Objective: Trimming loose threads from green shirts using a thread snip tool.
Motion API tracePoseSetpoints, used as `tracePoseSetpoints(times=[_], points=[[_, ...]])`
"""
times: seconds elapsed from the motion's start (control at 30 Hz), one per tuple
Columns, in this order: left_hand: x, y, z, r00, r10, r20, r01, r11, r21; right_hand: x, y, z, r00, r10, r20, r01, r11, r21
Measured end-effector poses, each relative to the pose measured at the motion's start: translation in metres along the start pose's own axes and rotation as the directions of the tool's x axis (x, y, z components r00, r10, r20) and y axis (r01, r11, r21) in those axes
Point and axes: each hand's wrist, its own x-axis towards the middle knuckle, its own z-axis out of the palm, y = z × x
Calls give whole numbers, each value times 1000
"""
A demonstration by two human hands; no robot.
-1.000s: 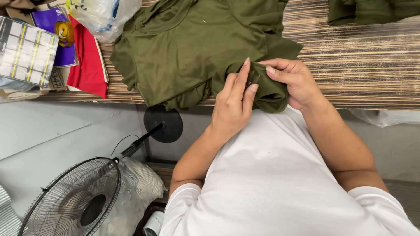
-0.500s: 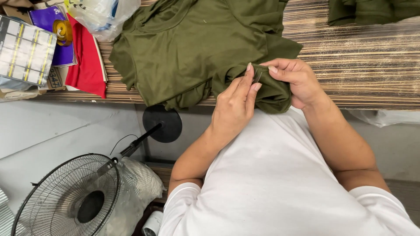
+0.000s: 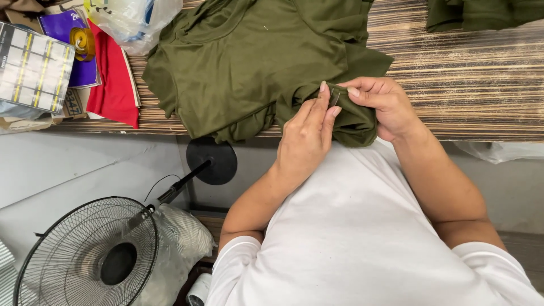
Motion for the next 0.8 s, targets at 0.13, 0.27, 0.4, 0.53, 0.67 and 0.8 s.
tracePoseSetpoints(times=[0.13, 0.27, 0.4, 0.53, 0.67, 0.8], points=[[0, 2, 1, 1000, -25, -16, 24, 998, -50, 2, 4, -4, 1000, -15, 2, 15, 1000, -11], [-1, 1, 2, 999, -34, -15, 33, 998, -53, 0, 2, 3, 1000, -30, 3, 30, 999, -33], [3, 5, 1, 996, -23, -84, 17, 998, -63, 2, 5, 4, 998, -56, 14, 57, 994, -89], [7, 7, -4, 987, -119, -105, 81, 947, -310, 10, 19, -10, 996, -81, 27, 84, 989, -120], [9, 4, 0, 988, -80, -132, 45, 967, -253, 3, 11, 4, 984, -174, 31, 176, 958, -227], [8, 4, -1, 988, -73, -137, 29, 954, -298, -3, 2, 10, 961, -257, 97, 274, 876, -397]])
